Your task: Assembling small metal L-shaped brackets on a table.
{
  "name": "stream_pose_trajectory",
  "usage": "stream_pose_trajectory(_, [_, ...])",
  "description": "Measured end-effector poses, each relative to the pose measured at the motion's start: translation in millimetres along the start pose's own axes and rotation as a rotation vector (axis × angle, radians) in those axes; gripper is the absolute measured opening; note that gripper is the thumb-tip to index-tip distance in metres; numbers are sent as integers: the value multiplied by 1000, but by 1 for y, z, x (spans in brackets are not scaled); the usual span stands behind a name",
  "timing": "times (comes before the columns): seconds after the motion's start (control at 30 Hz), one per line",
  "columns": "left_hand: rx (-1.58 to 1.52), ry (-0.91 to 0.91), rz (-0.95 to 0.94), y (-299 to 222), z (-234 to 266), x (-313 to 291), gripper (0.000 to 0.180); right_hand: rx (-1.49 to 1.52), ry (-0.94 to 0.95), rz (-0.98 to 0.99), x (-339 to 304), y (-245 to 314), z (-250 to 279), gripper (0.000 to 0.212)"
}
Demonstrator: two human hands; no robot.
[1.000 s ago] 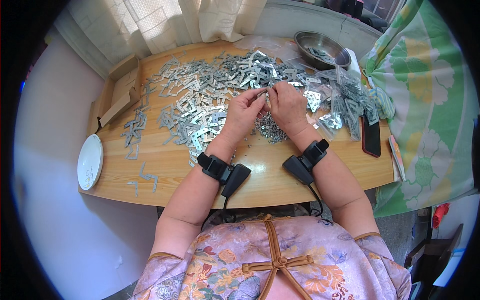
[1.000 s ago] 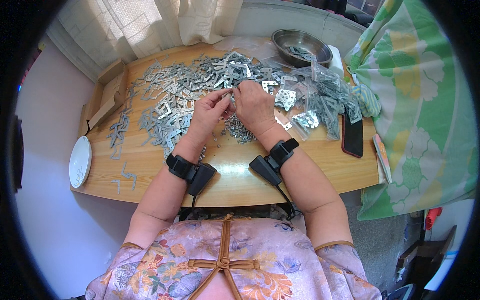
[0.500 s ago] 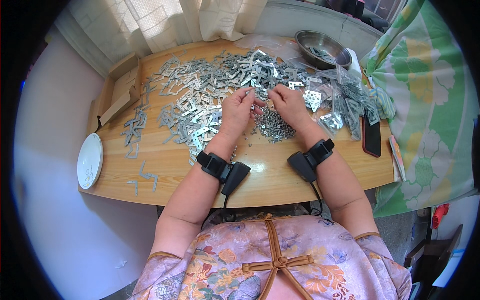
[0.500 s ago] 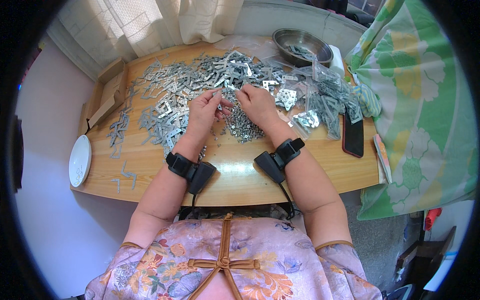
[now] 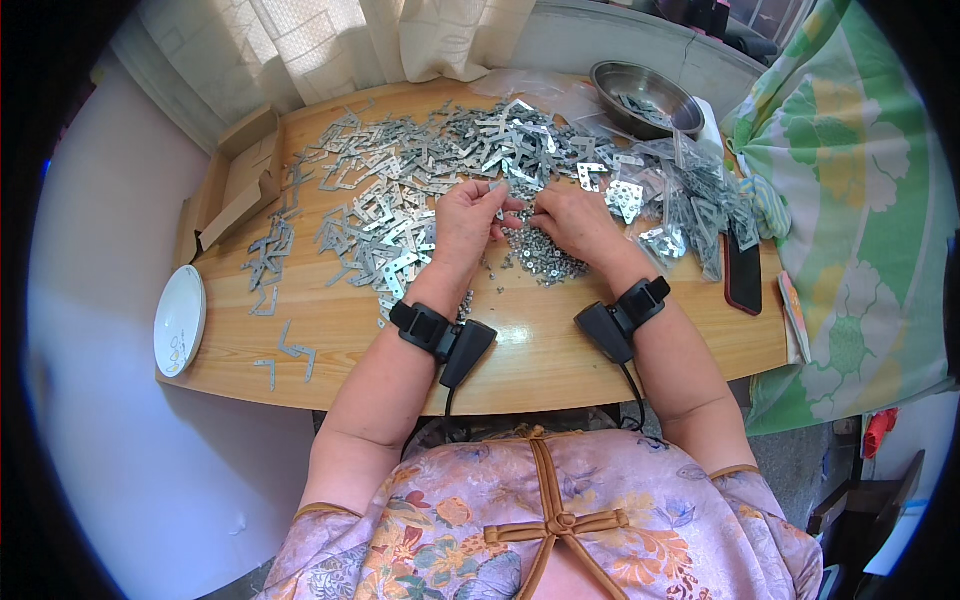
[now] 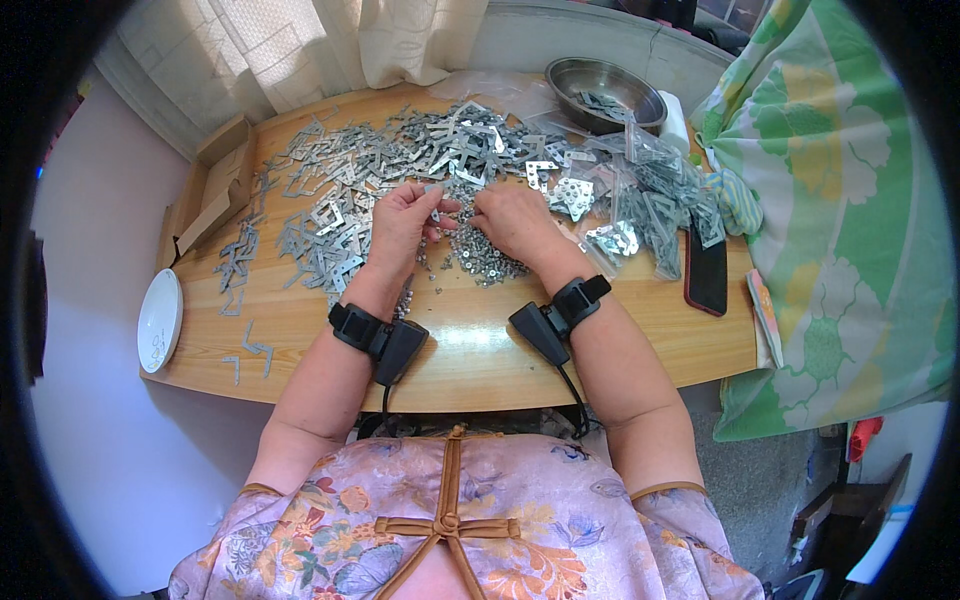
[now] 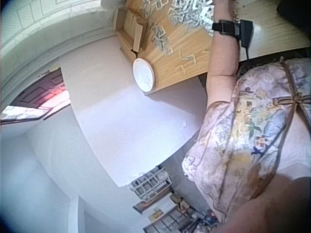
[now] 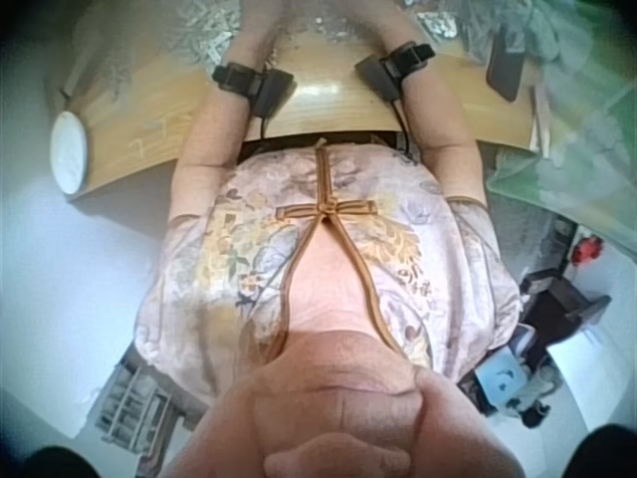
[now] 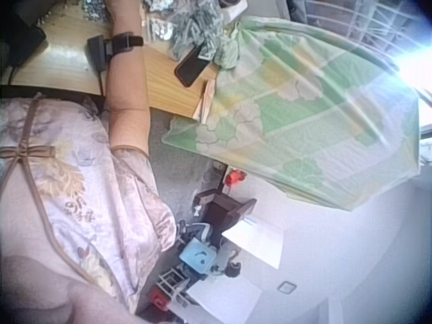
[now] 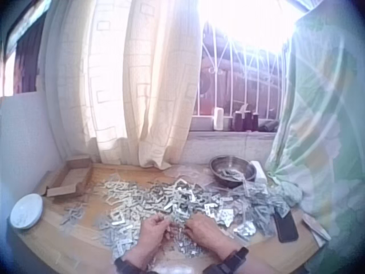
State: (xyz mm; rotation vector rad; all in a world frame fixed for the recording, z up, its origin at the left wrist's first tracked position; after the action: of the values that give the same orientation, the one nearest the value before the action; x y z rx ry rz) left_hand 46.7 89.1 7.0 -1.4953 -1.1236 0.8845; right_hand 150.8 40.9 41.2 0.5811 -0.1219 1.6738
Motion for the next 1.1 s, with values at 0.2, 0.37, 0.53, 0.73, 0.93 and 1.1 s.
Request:
stream_pose_trajectory(0.2, [-29, 7, 9, 0, -1, 0, 19, 107, -115, -125, 2, -19, 0, 17])
stream_pose_trajectory(0.37, [-11, -9, 26, 1, 1, -1, 21, 412, -341, -36, 2, -16, 19, 10])
stream_pose_trajectory(0.53, [24, -27, 16, -3, 3, -3, 22, 561, -374, -161, 2, -19, 26, 10])
stream_pose_trajectory(0.73, [68, -34, -12, -7, 1, -5, 22, 652, -459, -84, 3, -13, 37, 11])
stream_pose_trajectory(0.93, [75, -21, -14, -3, 0, -3, 23, 606, -481, 36, 2, 4, 42, 13])
stream_pose_trajectory(1.1, [63, -2, -1, -2, -3, -4, 23, 639, -489, -26, 1, -1, 43, 11])
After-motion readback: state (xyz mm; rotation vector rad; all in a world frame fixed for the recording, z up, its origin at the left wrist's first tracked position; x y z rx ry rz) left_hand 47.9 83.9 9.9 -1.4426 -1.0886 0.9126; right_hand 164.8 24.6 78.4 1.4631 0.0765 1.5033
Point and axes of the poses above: each hand's wrist, its own x-axis towards the middle knuckle, its own z-axis out of the back of the hand, y = z × x, the point moved 10 cm from there along x, towards the middle knuckle, and after that the axes turned 9 degrees about -y, right-handed, at the moved point
